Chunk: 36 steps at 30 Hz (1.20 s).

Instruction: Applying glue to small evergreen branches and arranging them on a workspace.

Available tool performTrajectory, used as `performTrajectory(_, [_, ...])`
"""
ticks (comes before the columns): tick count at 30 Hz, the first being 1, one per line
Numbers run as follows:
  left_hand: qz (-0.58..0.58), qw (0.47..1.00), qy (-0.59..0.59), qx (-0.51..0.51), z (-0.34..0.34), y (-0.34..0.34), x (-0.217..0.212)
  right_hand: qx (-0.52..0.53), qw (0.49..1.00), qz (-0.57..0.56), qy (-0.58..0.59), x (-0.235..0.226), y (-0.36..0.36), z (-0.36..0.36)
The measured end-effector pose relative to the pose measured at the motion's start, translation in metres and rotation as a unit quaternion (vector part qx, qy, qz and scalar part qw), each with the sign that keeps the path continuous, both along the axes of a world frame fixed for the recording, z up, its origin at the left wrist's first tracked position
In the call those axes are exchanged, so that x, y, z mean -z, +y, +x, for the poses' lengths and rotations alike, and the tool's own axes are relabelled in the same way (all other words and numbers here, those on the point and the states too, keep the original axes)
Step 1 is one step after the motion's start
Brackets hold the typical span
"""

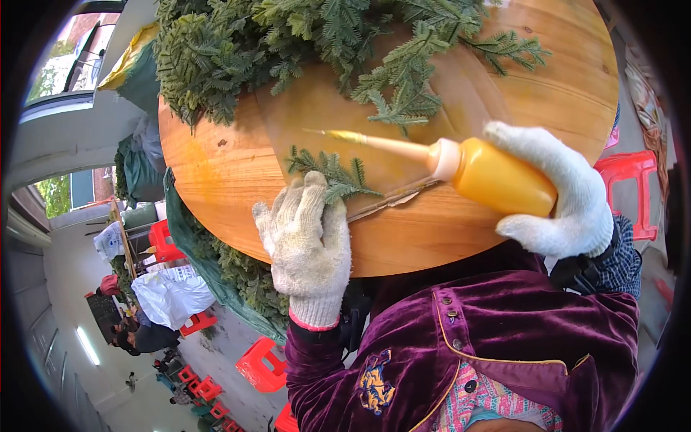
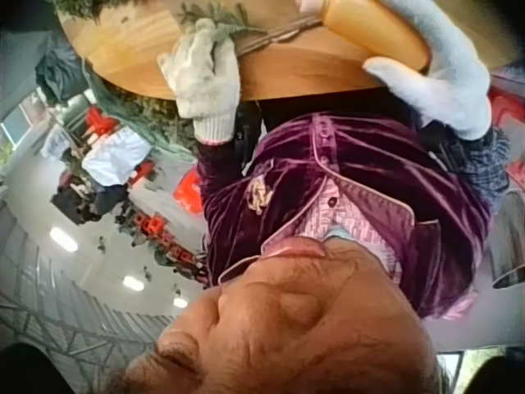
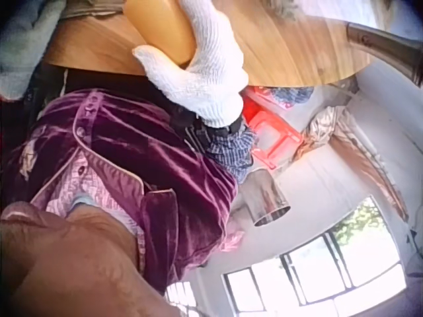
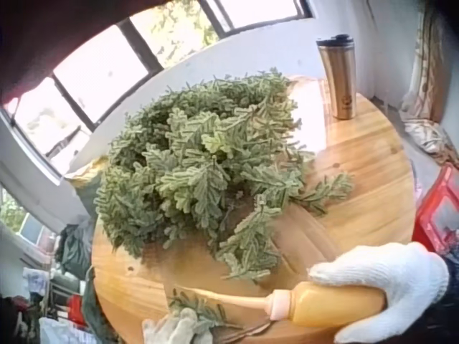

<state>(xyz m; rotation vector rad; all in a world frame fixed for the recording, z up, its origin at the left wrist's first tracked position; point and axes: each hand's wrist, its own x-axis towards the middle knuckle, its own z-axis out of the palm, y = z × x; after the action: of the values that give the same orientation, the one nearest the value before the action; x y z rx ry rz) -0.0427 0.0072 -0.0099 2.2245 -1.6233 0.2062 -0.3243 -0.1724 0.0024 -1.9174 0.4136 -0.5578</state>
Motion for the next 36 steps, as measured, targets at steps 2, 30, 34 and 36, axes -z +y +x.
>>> performTrajectory(2, [-0.006,1.0,-0.005,-0.012,-0.006,0.0,-0.002,-0.014,0.998,-0.057,0.007,-0.002,0.005,0.004])
performTrajectory(30, [-0.07,0.997,0.027,-0.025,0.002,-0.015,0.013,0.019,0.99,-0.109,0.093,-0.006,0.022,0.046])
performTrajectory(34, [-0.091,0.991,0.088,-0.035,0.002,-0.012,0.013,0.02,0.983,-0.122,0.139,-0.007,0.02,0.047])
performTrajectory(36, [-0.116,0.983,0.13,-0.054,0.002,-0.008,0.011,0.014,0.982,-0.123,0.14,-0.007,0.02,0.046])
